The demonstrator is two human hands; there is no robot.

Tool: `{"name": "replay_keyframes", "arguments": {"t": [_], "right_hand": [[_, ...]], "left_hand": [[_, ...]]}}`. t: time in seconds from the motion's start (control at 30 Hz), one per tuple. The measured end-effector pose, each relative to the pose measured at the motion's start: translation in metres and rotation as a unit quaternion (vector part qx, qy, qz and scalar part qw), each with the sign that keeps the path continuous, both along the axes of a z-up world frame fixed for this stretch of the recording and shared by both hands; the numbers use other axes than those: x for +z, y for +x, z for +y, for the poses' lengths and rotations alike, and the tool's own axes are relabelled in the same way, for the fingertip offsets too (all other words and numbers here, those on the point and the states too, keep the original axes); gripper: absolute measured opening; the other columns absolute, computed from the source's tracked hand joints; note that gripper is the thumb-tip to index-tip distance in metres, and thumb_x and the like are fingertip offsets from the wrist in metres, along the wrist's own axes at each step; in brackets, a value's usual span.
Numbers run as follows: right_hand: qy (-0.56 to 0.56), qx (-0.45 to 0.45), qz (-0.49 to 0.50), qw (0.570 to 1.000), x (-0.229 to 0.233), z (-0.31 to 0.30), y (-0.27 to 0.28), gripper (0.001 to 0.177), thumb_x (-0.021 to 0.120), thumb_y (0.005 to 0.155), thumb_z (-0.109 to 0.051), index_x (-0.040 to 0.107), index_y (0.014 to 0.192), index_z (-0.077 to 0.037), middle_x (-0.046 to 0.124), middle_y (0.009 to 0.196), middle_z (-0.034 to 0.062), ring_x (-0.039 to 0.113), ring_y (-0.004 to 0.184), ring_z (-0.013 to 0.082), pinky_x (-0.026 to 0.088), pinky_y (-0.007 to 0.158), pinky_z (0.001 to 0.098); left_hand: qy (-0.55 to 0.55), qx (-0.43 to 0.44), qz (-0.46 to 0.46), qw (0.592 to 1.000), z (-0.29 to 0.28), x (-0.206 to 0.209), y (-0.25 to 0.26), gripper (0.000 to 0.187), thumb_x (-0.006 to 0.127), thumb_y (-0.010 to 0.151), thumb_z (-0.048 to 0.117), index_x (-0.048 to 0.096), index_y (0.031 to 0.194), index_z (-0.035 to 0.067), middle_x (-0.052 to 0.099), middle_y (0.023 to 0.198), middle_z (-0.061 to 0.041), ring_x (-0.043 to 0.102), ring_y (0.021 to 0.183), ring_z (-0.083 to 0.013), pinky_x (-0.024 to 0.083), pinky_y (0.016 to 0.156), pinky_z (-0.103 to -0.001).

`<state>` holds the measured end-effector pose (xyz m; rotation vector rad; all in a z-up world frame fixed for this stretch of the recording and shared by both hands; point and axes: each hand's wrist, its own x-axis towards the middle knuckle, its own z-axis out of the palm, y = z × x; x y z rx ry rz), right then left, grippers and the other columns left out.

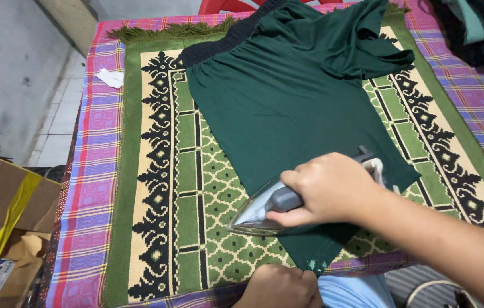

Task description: The person irons a dark green dress laid on a patterned tablecloth. They smooth the fabric with their hands, use a steam iron to press the body and neckline, then flip the dress to inspect the back before continuing to iron.

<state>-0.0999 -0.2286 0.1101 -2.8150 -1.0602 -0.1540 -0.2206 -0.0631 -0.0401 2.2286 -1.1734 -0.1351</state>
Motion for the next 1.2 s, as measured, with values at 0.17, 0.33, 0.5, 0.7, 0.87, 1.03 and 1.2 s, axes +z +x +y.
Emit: {"name": "replay_keyframes", "arguments": {"t": [0.17,0.33,0.5,0.7,0.87,1.03,1.2], "right_hand": [[-0.021,0.002,0.031,0.999,0.009,-0.041,0.016,0.059,0.074,0.068,-0.067,0.071,0.068,-0.009,0.064,0.056,0.0135,0.065,0.047,0.037,0.053,0.046,0.0459],[-0.093,-0.072,0.051,0.992,0.02,-0.072,0.028,0.059,0.079,0.064,-0.068,0.073,0.069,-0.01,0.065,0.058,0.0142,0.066,0.051,0.0391,0.053,0.048,0.0474],[-0.037,-0.024,0.052,0.998,0.019,-0.062,0.011,0.054,0.078,0.063,-0.063,0.072,0.067,-0.01,0.066,0.057,0.0126,0.066,0.047,0.0371,0.052,0.045,0.0467],[-0.01,0.029,0.034,0.999,0.01,-0.036,-0.014,0.054,0.078,0.066,-0.063,0.069,0.066,-0.01,0.063,0.054,0.0116,0.066,0.049,0.0355,0.052,0.045,0.0445],[-0.039,0.043,0.09,0.994,0.01,-0.049,-0.004,0.053,0.079,0.065,-0.063,0.072,0.068,-0.011,0.065,0.056,0.0113,0.067,0.053,0.0362,0.052,0.045,0.0449],[-0.038,0.027,0.075,0.996,0.018,-0.082,0.017,0.053,0.084,0.062,-0.062,0.074,0.07,-0.01,0.069,0.059,0.0108,0.067,0.047,0.0344,0.053,0.045,0.0439],[-0.015,0.013,0.055,0.998,0.019,-0.087,0.013,0.048,0.083,0.061,-0.057,0.075,0.069,-0.011,0.069,0.059,0.0106,0.067,0.048,0.0345,0.052,0.045,0.0438]], "left_hand": [[-0.022,0.009,-0.025,0.999,0.0,-0.004,-0.004,0.032,0.073,0.09,0.03,0.061,0.07,0.009,0.062,0.058,-0.008,0.068,0.054,-0.0244,0.052,0.049,-0.039],[-0.029,0.022,-0.044,0.998,-0.002,-0.013,-0.007,0.031,0.073,0.09,0.029,0.06,0.068,0.011,0.062,0.057,-0.006,0.068,0.053,-0.0233,0.052,0.049,-0.039],[-0.042,0.025,-0.075,0.996,-0.006,-0.022,-0.008,0.031,0.074,0.088,0.031,0.059,0.069,0.011,0.061,0.058,-0.006,0.067,0.052,-0.0235,0.053,0.047,-0.04],[-0.033,0.031,-0.142,0.989,-0.006,-0.027,-0.012,0.029,0.073,0.084,0.026,0.056,0.065,0.013,0.058,0.056,-0.004,0.064,0.048,-0.0211,0.049,0.04,-0.039],[-0.044,0.028,-0.148,0.988,-0.003,-0.025,-0.013,0.026,0.072,0.081,0.025,0.055,0.067,0.012,0.057,0.057,-0.004,0.063,0.05,-0.0222,0.049,0.042,-0.039],[-0.051,0.028,-0.139,0.989,-0.005,-0.023,-0.011,0.026,0.072,0.084,0.025,0.055,0.068,0.012,0.057,0.059,-0.004,0.064,0.052,-0.0223,0.05,0.045,-0.038],[-0.012,0.03,-0.086,0.996,-0.008,-0.015,-0.011,0.027,0.072,0.086,0.026,0.06,0.067,0.011,0.061,0.059,-0.006,0.068,0.054,-0.0233,0.053,0.046,-0.04]]}}
